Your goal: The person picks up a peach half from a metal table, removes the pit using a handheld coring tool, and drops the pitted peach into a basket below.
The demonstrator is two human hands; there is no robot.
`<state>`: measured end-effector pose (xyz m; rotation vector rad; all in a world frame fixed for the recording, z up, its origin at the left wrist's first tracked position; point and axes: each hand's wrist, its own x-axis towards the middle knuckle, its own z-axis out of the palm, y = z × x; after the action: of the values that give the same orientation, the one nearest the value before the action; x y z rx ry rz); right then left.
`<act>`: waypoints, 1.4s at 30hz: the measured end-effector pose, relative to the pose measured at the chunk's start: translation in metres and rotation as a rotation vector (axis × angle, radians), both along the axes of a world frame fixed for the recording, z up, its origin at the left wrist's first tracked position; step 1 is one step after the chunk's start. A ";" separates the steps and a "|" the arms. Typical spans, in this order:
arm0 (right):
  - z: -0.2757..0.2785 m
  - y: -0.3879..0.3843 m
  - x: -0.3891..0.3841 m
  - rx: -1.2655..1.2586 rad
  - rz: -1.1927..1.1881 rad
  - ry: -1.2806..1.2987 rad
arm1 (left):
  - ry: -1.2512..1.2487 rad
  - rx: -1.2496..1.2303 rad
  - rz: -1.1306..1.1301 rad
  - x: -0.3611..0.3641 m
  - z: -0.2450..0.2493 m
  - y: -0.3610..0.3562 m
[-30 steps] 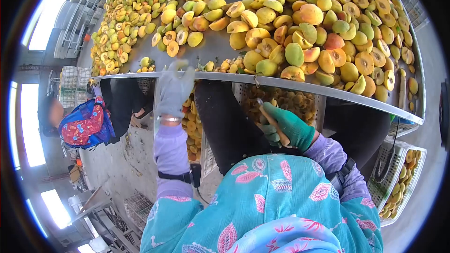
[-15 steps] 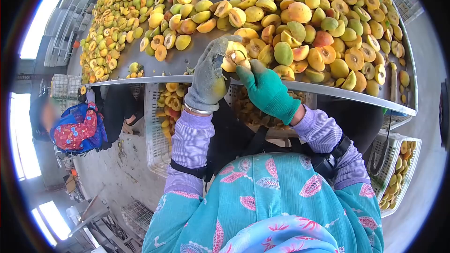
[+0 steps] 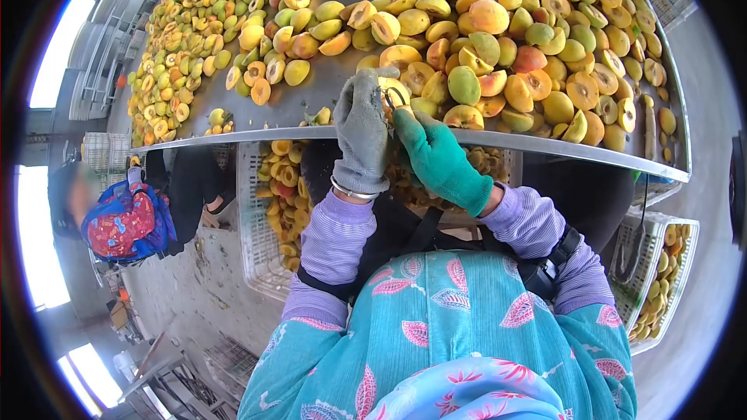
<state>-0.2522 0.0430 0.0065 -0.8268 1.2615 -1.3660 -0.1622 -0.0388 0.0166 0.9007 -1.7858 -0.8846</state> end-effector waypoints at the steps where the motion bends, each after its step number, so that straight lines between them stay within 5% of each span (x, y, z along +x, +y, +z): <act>1: -0.013 -0.001 0.001 -0.032 -0.010 0.062 | 0.043 0.043 -0.007 -0.003 -0.001 -0.001; 5: -0.042 0.000 0.001 -0.424 -0.065 0.506 | 0.206 0.350 -0.185 -0.003 0.005 -0.007; 8: -0.027 0.001 0.008 -0.235 -0.086 0.266 | 0.101 0.643 -0.220 -0.002 0.015 -0.017; 10: 0.017 0.006 0.006 0.237 0.029 -0.264 | 0.047 0.466 -0.227 -0.010 0.020 -0.019; 14: 0.014 0.002 0.016 0.120 -0.072 -0.334 | -0.350 0.133 -0.458 -0.013 0.039 -0.038; 15: 0.015 0.003 0.016 0.136 -0.055 -0.350 | -0.451 -0.397 -0.610 -0.014 0.038 -0.051; 19: 0.017 0.011 0.014 0.179 -0.016 -0.377 | -0.454 -0.401 -0.718 -0.013 0.027 -0.057; 22: 0.013 0.017 0.008 0.204 0.123 -0.668 | -0.530 -0.473 -0.803 -0.008 0.021 -0.058; 27: 0.005 0.020 0.016 0.175 0.139 -0.522 | -0.676 -0.561 -1.084 -0.006 0.029 -0.073; 30: 0.007 0.015 0.016 0.197 0.127 -0.619 | -0.513 -0.489 -0.803 -0.007 0.029 -0.058; 33: 0.014 0.011 0.004 0.273 0.128 -0.601 | -0.167 0.313 -0.435 -0.008 0.005 -0.028; 35: 0.019 0.014 0.001 0.296 0.103 -0.410 | -0.087 0.322 -0.413 -0.005 -0.005 -0.026; 37: 0.022 0.019 0.004 0.247 0.030 -0.108 | -0.203 -0.178 -0.589 -0.003 0.008 -0.030; 40: 0.024 0.021 -0.020 0.302 0.328 -0.327 | -0.691 -0.558 -0.805 -0.002 0.012 -0.053; 42: 0.023 0.020 -0.011 0.268 0.257 -0.557 | -0.554 -0.416 -0.702 -0.008 0.014 -0.053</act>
<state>-0.2637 0.0628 0.0292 -0.3657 0.8411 -1.0856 -0.1700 -0.0914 0.0308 0.2329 -2.7255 -0.6539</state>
